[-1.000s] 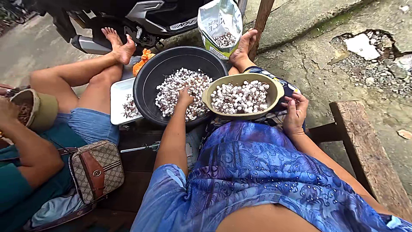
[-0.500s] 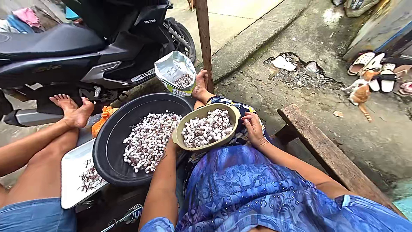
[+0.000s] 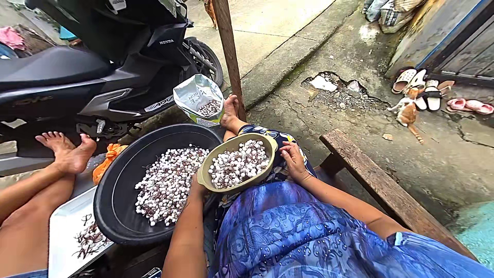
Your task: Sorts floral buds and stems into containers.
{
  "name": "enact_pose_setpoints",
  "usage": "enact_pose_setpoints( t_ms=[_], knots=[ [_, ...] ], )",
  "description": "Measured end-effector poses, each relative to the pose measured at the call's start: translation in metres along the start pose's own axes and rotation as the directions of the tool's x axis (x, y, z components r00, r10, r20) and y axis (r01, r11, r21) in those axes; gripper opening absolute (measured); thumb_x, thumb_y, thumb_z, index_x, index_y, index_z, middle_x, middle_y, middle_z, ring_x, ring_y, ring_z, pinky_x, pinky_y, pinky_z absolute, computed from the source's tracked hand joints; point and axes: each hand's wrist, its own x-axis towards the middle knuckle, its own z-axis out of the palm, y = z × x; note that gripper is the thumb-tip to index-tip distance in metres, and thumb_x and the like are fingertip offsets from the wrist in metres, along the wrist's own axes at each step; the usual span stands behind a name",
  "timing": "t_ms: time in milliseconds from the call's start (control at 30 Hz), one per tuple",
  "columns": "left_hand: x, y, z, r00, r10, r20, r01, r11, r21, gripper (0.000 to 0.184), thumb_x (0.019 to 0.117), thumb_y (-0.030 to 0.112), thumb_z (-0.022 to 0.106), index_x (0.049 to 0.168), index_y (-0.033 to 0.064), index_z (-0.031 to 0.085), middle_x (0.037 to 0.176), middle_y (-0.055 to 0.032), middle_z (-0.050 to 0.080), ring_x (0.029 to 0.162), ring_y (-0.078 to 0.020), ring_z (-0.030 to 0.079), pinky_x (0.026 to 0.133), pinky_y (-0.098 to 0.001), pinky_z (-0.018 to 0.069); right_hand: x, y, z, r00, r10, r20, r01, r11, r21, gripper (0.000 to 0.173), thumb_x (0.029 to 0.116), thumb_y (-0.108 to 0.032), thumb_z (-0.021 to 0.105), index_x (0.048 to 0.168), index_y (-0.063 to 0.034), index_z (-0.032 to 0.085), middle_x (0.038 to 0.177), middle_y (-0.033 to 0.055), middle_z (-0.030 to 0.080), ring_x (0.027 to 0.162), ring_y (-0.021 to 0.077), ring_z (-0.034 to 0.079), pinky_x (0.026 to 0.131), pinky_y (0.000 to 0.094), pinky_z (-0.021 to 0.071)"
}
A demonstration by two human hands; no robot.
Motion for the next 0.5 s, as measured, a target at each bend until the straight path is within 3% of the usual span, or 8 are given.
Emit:
enact_pose_setpoints(
  t_ms=[67,133,233,267,367,500],
  knots=[
    [-0.020,0.025,-0.019,1.000,-0.016,0.016,0.016,1.000,0.010,0.086,0.0738,0.039,0.089,0.141,-0.0012,0.052,0.136,-0.0274,0.059,0.127,-0.0413,0.058,0.106,-0.0596,0.0466,0.000,-0.001,0.001,1.000,0.002,-0.006,-0.002,1.000,0.007,0.032,0.1025,-0.015,0.046,0.107,0.0093,0.066,0.138,0.0291,0.053,0.121,0.0262,0.060,0.096,0.0340,0.0550],
    [-0.039,0.056,-0.046,0.992,-0.010,0.129,0.007,1.000,0.025,0.077,0.0843,0.029,0.084,0.144,-0.0050,0.049,0.143,-0.0295,0.053,0.137,-0.0412,0.049,0.115,-0.0559,0.0375,-0.001,-0.004,0.001,1.000,0.007,-0.012,-0.007,1.000,0.007,0.032,0.1022,-0.014,0.046,0.107,0.0094,0.066,0.137,0.0288,0.053,0.122,0.0262,0.060,0.096,0.0336,0.0551],
    [-0.033,0.037,-0.030,0.988,0.123,0.092,-0.117,0.991,-0.063,0.090,0.0737,0.026,0.090,0.146,-0.0041,0.045,0.144,-0.0262,0.053,0.137,-0.0374,0.050,0.116,-0.0533,0.0381,-0.001,-0.002,0.001,1.000,0.005,-0.011,-0.005,1.000,0.005,0.032,0.1020,-0.015,0.046,0.107,0.0088,0.066,0.137,0.0287,0.053,0.123,0.0264,0.059,0.097,0.0336,0.0547],
    [-0.031,0.033,-0.025,0.990,0.094,0.110,-0.087,0.994,-0.071,0.093,0.0729,0.028,0.091,0.147,-0.0024,0.045,0.146,-0.0256,0.052,0.138,-0.0382,0.049,0.115,-0.0554,0.0378,-0.001,-0.001,0.001,1.000,0.003,-0.012,-0.003,1.000,0.005,0.032,0.1021,-0.015,0.046,0.107,0.0085,0.066,0.137,0.0287,0.053,0.123,0.0263,0.059,0.097,0.0335,0.0548],
    [-0.028,0.032,-0.023,0.991,0.053,0.123,-0.048,0.998,-0.043,0.080,0.0787,0.029,0.087,0.143,-0.0018,0.051,0.139,-0.0254,0.058,0.132,-0.0393,0.055,0.110,-0.0591,0.0420,-0.001,-0.001,0.001,1.000,0.008,-0.008,-0.008,1.000,0.009,0.032,0.1024,-0.015,0.046,0.107,0.0089,0.066,0.137,0.0287,0.053,0.122,0.0258,0.060,0.096,0.0328,0.0550],
    [-0.006,0.006,-0.008,0.985,0.169,0.025,-0.167,0.984,-0.059,0.070,0.0784,0.035,0.084,0.135,0.0024,0.060,0.130,-0.0202,0.066,0.125,-0.0338,0.061,0.108,-0.0560,0.0460,-0.001,-0.001,0.000,1.000,0.014,0.001,-0.014,1.000,0.018,0.032,0.1024,-0.014,0.045,0.108,0.0095,0.065,0.138,0.0279,0.052,0.119,0.0245,0.061,0.095,0.0325,0.0554]
  ],
)
